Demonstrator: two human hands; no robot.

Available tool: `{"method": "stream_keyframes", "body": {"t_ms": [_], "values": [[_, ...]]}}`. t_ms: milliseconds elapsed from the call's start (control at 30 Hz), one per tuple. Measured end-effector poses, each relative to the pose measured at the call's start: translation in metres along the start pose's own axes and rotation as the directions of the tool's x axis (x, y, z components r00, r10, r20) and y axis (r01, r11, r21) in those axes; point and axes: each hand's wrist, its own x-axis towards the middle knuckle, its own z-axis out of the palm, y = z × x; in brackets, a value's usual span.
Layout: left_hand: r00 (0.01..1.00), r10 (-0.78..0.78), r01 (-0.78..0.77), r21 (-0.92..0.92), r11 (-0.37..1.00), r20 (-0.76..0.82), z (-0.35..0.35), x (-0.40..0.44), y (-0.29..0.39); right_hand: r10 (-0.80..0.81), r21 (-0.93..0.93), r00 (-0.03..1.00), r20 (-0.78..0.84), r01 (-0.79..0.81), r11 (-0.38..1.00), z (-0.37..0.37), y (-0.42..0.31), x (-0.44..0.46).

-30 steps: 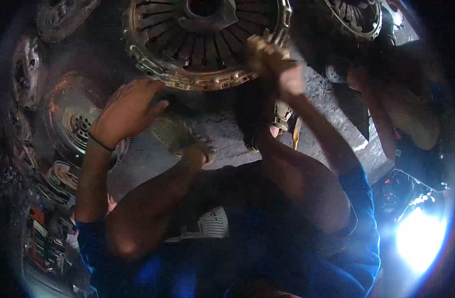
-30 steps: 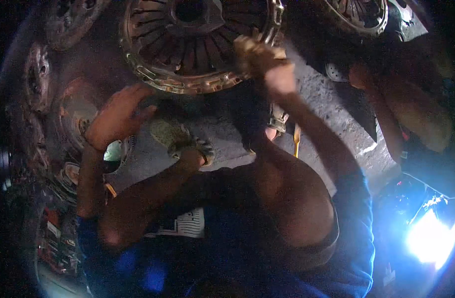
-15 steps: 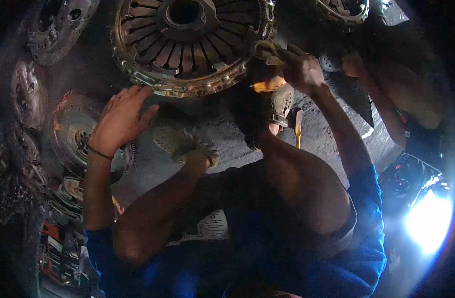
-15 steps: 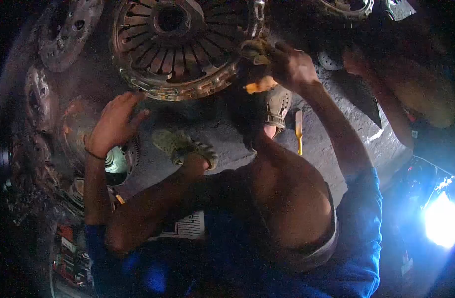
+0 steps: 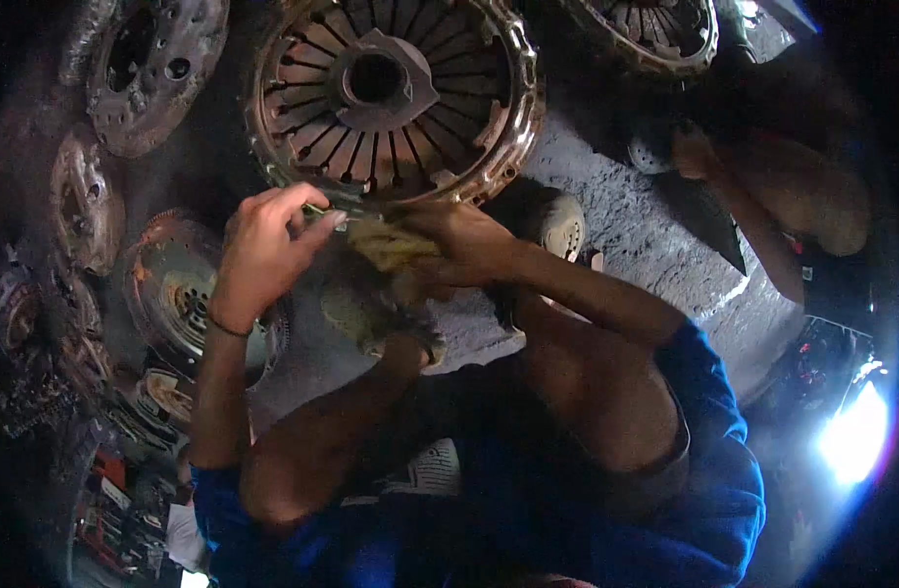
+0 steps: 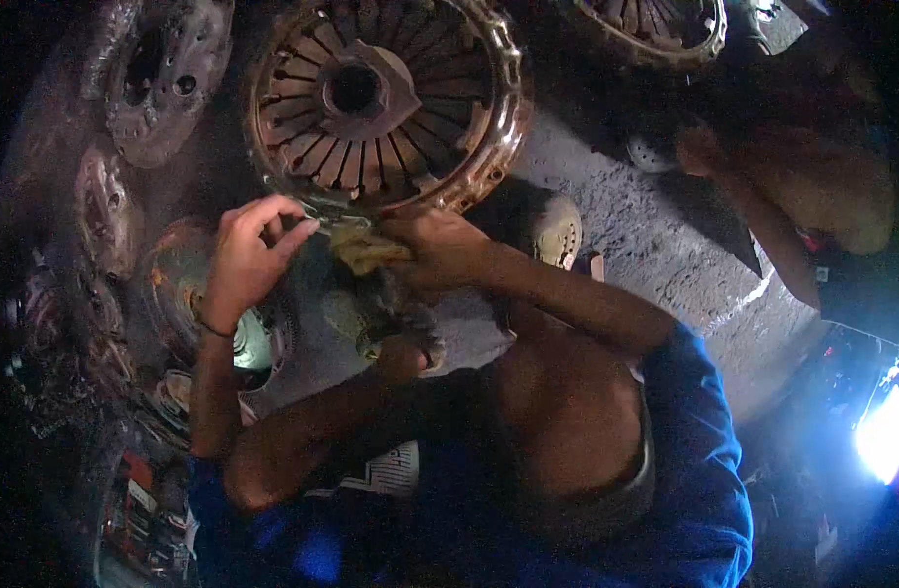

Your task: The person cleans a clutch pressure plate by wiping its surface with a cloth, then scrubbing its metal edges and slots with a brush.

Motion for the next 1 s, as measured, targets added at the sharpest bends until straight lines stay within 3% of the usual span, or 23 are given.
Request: {"method": "stream_keyframes", "body": {"t_ms": [67, 100, 167, 233, 333, 433, 533, 567, 600, 667, 767, 867, 1000], "values": [[0.996, 0.063, -0.071, -0.106, 0.992, -0.070, 0.012, 0.003, -0.011, 0.176, 0.323, 0.984, -0.011, -0.163, 0.932, -0.025, -0.001, -0.011], [0.996, 0.080, -0.086, -0.157, 0.984, -0.043, 0.016, 0.007, -0.008, 0.263, 0.474, 0.965, 0.012, -0.237, 0.848, -0.035, -0.005, -0.014], [0.957, 0.254, -0.277, -0.178, 0.944, -0.143, 0.037, 0.012, 0.010, 0.502, 0.647, 0.863, 0.049, -0.411, 0.643, -0.061, -0.041, -0.011], [0.922, 0.339, -0.370, -0.172, 0.913, -0.185, 0.060, 0.017, 0.016, 0.482, 0.906, 0.868, 0.123, -0.297, 0.303, -0.040, -0.018, -0.015], [0.929, 0.337, -0.364, -0.212, 0.907, -0.153, 0.082, 0.023, 0.008, 0.387, 0.971, 0.895, 0.221, -0.238, -0.004, -0.054, -0.018, -0.016], [0.944, 0.312, -0.328, -0.398, 0.857, -0.107, 0.073, 0.025, 0.005, 0.464, 0.851, 0.874, 0.144, -0.349, 0.393, -0.076, -0.014, -0.039], [0.927, 0.241, -0.119, -0.387, 0.914, 0.286, 0.049, 0.023, -0.006, 0.639, 0.659, 0.764, -0.095, -0.432, 0.615, -0.079, 0.017, -0.097], [0.929, 0.366, -0.325, -0.350, 0.878, 0.055, 0.055, 0.014, -0.012, 0.754, 0.644, 0.637, -0.159, -0.512, 0.568, -0.069, 0.037, -0.125], [0.936, 0.347, -0.310, -0.316, 0.897, 0.065, 0.052, 0.010, -0.014, 0.845, 0.635, 0.486, -0.222, -0.585, 0.504, -0.059, 0.058, -0.158], [0.947, 0.309, -0.280, -0.248, 0.927, 0.087, 0.046, 0.004, -0.019, 0.870, 0.321, 0.417, -0.264, -0.812, 0.487, -0.044, 0.077, -0.234], [0.967, 0.245, -0.220, -0.266, 0.938, 0.066, 0.035, 0.011, -0.044, 0.920, 0.219, 0.327, -0.215, -0.902, 0.372, -0.025, 0.073, -0.293], [0.997, 0.077, -0.080, -0.255, 0.964, -0.023, -0.001, 0.012, -0.043, 0.936, 0.234, 0.296, -0.189, -0.912, 0.336, -0.011, 0.068, -0.307], [0.920, 0.039, -0.113, -0.169, 0.979, -0.390, -0.032, 0.019, -0.068, 0.936, 0.251, 0.302, -0.178, -0.906, 0.340, -0.003, 0.066, -0.302]]}}
